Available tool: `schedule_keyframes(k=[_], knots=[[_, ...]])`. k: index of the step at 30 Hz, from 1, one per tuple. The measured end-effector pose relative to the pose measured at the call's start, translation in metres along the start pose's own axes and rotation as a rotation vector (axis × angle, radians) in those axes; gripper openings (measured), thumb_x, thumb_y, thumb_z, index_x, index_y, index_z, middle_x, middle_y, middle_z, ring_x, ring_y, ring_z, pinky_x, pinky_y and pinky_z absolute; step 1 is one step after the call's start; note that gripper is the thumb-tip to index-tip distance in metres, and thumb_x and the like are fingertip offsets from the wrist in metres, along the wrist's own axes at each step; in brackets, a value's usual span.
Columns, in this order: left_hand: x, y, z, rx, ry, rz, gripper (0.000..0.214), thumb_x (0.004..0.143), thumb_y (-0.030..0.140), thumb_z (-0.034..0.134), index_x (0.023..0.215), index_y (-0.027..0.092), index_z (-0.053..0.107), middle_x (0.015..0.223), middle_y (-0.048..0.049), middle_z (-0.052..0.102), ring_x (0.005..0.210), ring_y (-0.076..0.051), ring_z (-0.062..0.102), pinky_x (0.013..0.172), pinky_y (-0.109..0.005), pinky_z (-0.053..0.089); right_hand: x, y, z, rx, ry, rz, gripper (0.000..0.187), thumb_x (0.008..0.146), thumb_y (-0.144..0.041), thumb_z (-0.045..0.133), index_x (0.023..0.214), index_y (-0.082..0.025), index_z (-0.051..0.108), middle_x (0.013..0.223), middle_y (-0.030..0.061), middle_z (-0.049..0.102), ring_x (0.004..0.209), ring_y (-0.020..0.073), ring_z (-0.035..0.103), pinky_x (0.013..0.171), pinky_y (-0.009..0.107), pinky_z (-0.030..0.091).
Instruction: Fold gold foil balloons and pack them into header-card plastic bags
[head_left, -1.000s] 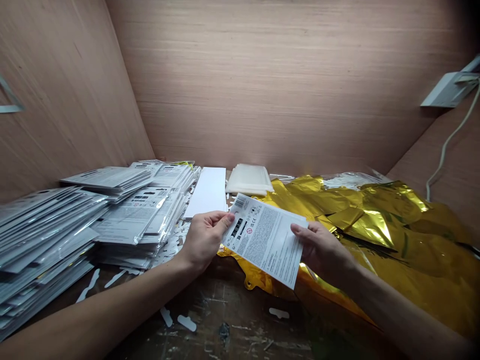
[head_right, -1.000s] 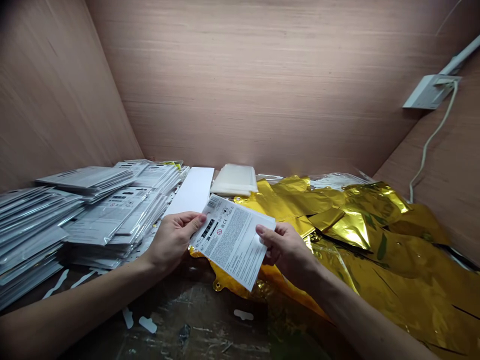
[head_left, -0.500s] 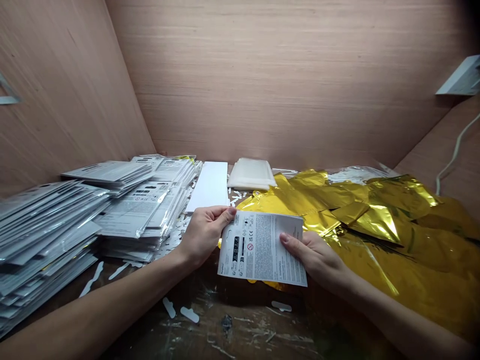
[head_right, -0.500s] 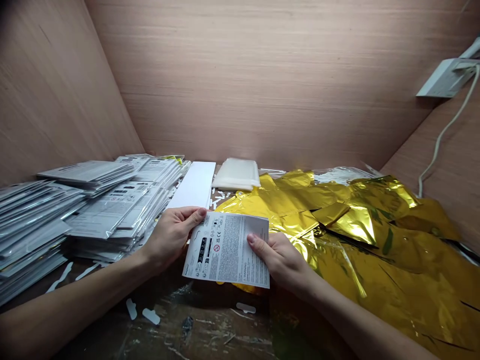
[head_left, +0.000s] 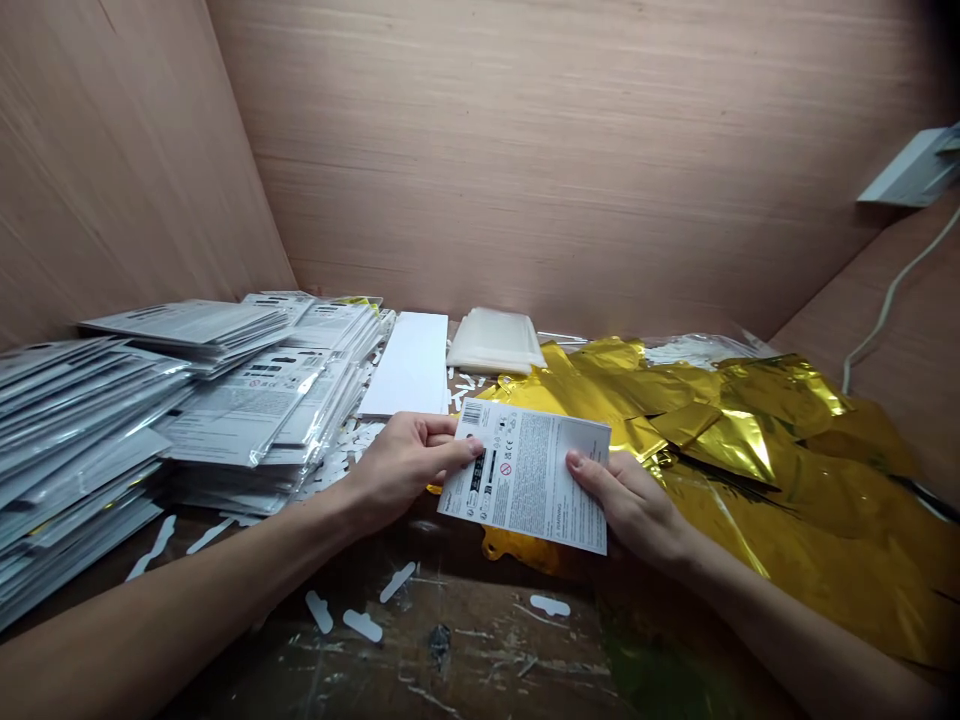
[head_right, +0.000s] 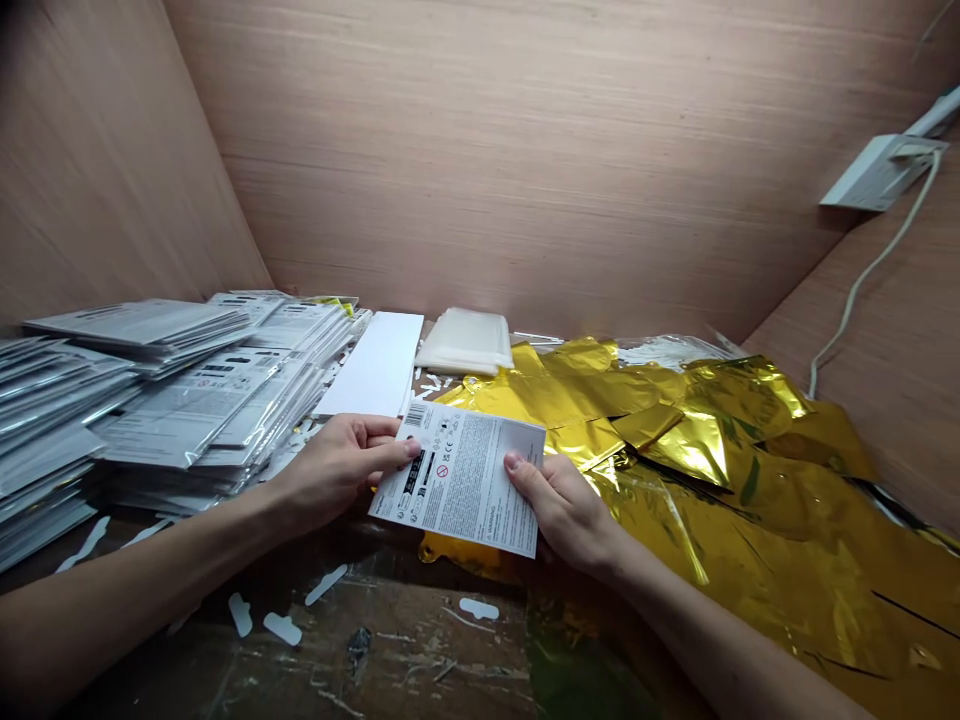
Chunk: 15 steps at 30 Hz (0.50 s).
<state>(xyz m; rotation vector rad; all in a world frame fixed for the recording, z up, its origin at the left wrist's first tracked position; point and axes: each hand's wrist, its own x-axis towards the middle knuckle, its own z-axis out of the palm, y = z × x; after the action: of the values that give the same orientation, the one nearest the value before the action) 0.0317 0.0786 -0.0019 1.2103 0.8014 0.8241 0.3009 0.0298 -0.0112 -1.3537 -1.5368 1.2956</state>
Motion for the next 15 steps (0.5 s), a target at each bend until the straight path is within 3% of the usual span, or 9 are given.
schedule_keyframes(k=[4, 7, 11, 15], knots=[[-0.003, 0.005, 0.002, 0.020, -0.033, 0.019, 0.015, 0.083, 0.023, 0.073, 0.095, 0.017, 0.080, 0.095, -0.0110, 0.080, 0.077, -0.021, 0.075, 0.073, -0.035, 0.062, -0.001, -0.002, -0.003, 0.007, -0.019, -0.034, 0.066, 0.087, -0.078, 0.057, 0.065, -0.016, 0.063, 0.049, 0.0032, 0.058, 0.034, 0.0122, 0.049, 0.030, 0.021, 0.037], [-0.002, 0.005, 0.005, 0.094, -0.009, 0.040, 0.020, 0.079, 0.014, 0.067, 0.095, 0.017, 0.079, 0.092, -0.0087, 0.080, 0.075, -0.021, 0.075, 0.072, -0.036, 0.062, -0.004, -0.001, -0.003, 0.015, -0.059, -0.040, 0.065, 0.091, -0.075, 0.055, 0.067, -0.015, 0.064, 0.049, 0.0029, 0.058, 0.035, 0.0115, 0.049, 0.031, 0.021, 0.037], [-0.002, -0.003, 0.008, 0.173, 0.031, 0.082, 0.030, 0.077, 0.011, 0.065, 0.104, 0.019, 0.075, 0.101, -0.0075, 0.079, 0.089, -0.023, 0.075, 0.077, -0.035, 0.061, -0.006, 0.004, 0.000, 0.044, -0.102, -0.028, 0.063, 0.095, -0.070, 0.054, 0.069, -0.014, 0.066, 0.053, 0.0042, 0.060, 0.039, 0.0113, 0.051, 0.034, 0.020, 0.038], [-0.002, -0.003, 0.005, -0.097, -0.169, -0.002, 0.025, 0.077, 0.015, 0.065, 0.101, 0.017, 0.073, 0.106, -0.0106, 0.077, 0.104, -0.030, 0.071, 0.080, -0.039, 0.060, -0.003, 0.001, -0.002, 0.180, -0.022, -0.003, 0.055, 0.088, -0.065, 0.067, 0.069, -0.013, 0.065, 0.056, 0.0052, 0.062, 0.043, 0.0123, 0.054, 0.038, 0.021, 0.042]])
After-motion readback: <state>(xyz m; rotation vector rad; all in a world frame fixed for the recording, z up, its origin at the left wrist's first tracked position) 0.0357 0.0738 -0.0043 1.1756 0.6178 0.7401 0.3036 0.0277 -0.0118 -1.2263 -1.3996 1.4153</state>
